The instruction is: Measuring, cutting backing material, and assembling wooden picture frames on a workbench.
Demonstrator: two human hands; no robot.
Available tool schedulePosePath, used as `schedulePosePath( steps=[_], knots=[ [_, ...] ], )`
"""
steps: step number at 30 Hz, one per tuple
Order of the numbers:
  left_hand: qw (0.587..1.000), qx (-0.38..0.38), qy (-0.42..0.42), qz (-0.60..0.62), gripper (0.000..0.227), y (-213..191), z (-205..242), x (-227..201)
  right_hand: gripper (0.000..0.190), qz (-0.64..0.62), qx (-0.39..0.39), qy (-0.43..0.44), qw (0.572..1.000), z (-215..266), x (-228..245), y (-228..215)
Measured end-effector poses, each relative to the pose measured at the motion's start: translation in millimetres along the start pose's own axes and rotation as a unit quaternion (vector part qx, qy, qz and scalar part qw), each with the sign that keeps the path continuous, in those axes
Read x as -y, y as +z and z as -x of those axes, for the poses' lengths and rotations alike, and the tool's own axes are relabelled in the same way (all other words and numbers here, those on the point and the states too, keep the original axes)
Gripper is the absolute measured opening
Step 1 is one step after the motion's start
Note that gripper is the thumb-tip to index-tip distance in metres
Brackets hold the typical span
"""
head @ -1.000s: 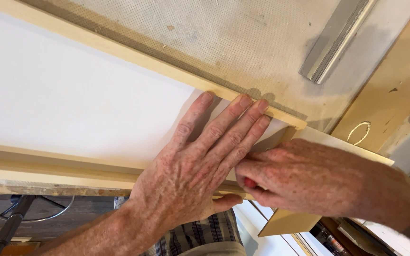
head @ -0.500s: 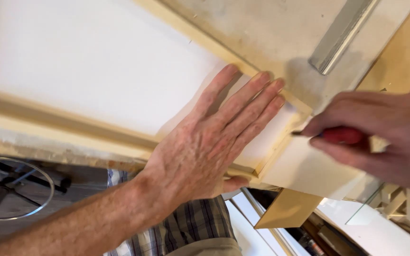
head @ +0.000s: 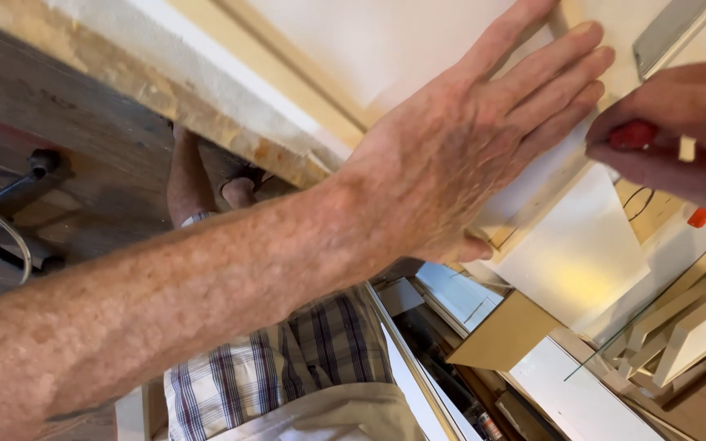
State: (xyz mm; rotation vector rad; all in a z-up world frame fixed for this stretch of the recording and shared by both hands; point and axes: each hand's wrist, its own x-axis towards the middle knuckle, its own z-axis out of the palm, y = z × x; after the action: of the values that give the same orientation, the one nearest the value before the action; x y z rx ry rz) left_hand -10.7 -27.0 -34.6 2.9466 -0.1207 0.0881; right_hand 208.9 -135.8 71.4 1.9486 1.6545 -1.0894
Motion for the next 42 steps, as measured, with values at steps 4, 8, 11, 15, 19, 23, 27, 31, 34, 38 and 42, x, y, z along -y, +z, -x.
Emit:
schedulePosePath(
  steps=[4,8,11,15,19,23,27,31,34,38,42],
  knots=[
    [1.0,-0.001,0.002,0.018,0.146,3.9,-3.0,-1.2,0.011,-0.019,-0.013,0.046,0.999,1.3,0.2,5.2],
    [0.999,-0.014,0.006,0.037,0.146,3.7,-4.6,-0.1,0.012,0.002,-0.035,-0.005,0.999,-1.8,-15.1,13.4],
    [0.999,-0.02,0.007,0.031,0.146,4.2,-3.3,-0.4,0.013,0.045,-0.033,-0.008,0.998,-1.8,-24.0,19.2],
    [1.0,-0.012,0.016,0.021,0.145,6.9,-5.3,0.8,0.01,0.088,-0.018,0.047,0.995,-1.5,-6.5,10.9],
    [0.999,-0.018,0.02,0.018,0.145,4.2,-0.9,2.0,0.011,0.129,-0.031,0.019,0.991,-2.8,-1.3,7.1],
    [0.999,-0.017,0.023,-0.017,0.148,6.5,-2.7,4.2,0.021,0.304,-0.015,0.023,0.952,-0.2,7.5,0.3],
    [0.999,-0.013,0.032,-0.035,0.144,1.2,-0.8,6.8,0.025,0.319,-0.019,-0.02,0.947,-0.4,10.7,-5.1],
    [0.998,-0.031,0.036,-0.041,0.142,-1.6,1.1,9.0,0.027,0.324,-0.011,-0.033,0.946,0.9,14.0,-6.5],
    [0.998,-0.038,0.033,-0.041,0.143,-1.3,1.4,9.5,0.026,0.356,0.018,-0.024,0.934,1.4,18.1,-7.3],
    [0.998,-0.047,0.032,-0.042,0.144,-3.9,1.7,10.3,0.02,0.302,0.044,0.014,0.952,5.6,21.3,-8.2],
    [0.997,-0.05,0.03,-0.053,0.143,-6.1,3.7,9.8,0.023,0.333,0.012,-0.063,0.941,11.7,33.8,-7.4]
  ],
)
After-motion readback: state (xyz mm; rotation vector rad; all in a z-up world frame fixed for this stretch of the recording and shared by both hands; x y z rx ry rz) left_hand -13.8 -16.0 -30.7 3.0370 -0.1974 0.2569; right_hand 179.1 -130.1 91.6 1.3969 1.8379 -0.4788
